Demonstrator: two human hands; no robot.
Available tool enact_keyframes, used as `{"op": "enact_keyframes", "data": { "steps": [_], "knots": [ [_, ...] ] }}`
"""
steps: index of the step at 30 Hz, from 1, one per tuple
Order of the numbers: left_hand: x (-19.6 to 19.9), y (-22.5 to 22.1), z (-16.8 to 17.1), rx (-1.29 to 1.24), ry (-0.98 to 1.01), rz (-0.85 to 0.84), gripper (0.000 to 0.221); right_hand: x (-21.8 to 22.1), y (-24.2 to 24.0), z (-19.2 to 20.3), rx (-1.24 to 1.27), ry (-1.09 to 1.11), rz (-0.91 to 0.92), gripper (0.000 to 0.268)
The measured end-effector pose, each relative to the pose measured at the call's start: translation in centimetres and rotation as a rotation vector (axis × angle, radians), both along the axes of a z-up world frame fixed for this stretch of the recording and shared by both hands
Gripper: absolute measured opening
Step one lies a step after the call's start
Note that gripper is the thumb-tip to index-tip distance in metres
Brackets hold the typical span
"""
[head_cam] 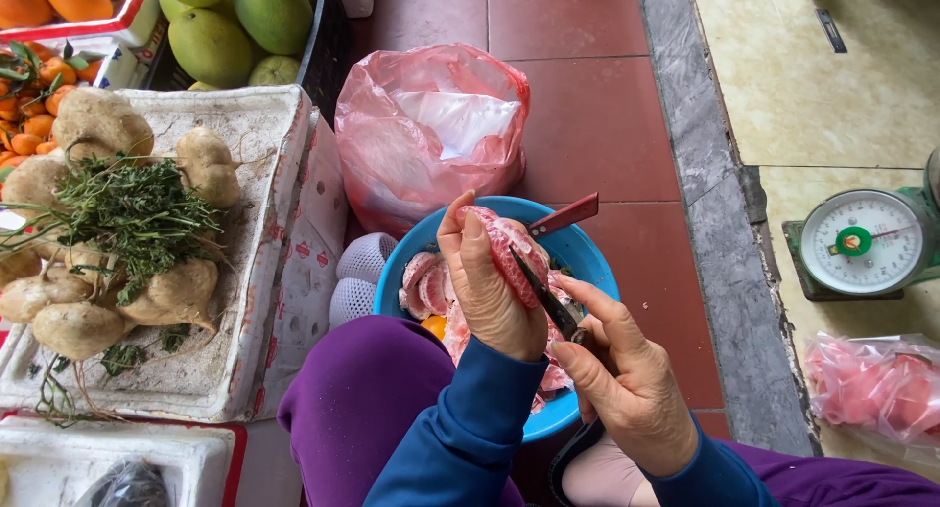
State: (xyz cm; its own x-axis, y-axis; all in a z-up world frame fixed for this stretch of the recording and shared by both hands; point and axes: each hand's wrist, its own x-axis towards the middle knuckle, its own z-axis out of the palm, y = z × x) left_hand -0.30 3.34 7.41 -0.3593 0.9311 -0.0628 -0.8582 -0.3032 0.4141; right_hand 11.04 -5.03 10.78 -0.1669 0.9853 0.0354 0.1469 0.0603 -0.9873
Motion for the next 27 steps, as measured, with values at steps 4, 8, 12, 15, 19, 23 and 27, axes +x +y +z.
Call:
{"op": "enact_keyframes", "data": {
  "steps": [4, 8, 12, 15, 19, 23, 27],
  "knots": [
    [0.2, -0.2, 0.0, -0.014, 0.019, -0.014, 0.049, -0.3, 0.4, 0.0, 0.07, -0.036, -0.006, 0.057],
    [0.2, -0.5, 0.0, -0.038, 0.154, 0.014, 0.052, -0.6, 0.7, 0.7, 0.164, -0.126, -0.013, 0.055],
    [0.3, -0.6, -0.1, 0.013, 0.157, -0.002, 0.051, -0.6, 1.1, 1.4, 0.274, -0.221, -0.02, 0.049],
    [0.2, -0.4, -0.4, 0.032, 0.155, -0.03, 0.044, 0.3, 1.2, 1.1, 0.227, -0.135, -0.039, 0.048],
    [0.5, -0.4, -1.0, 0.089, 0.157, -0.06, 0.045, 2.1, 1.9, 1.4, 0.071, -0.012, -0.039, 0.051],
    [0.8, -0.6, -1.2, 0.107, 0.171, -0.187, 0.046, 3.0, 2.7, 1.8, 0.05, 0.123, -0.023, 0.049],
    [0.8, -0.6, -1.4, 0.083, 0.178, -0.262, 0.048, 3.3, 3.2, 1.6, 0.047, 0.153, -0.048, 0.048]
  ]
}}
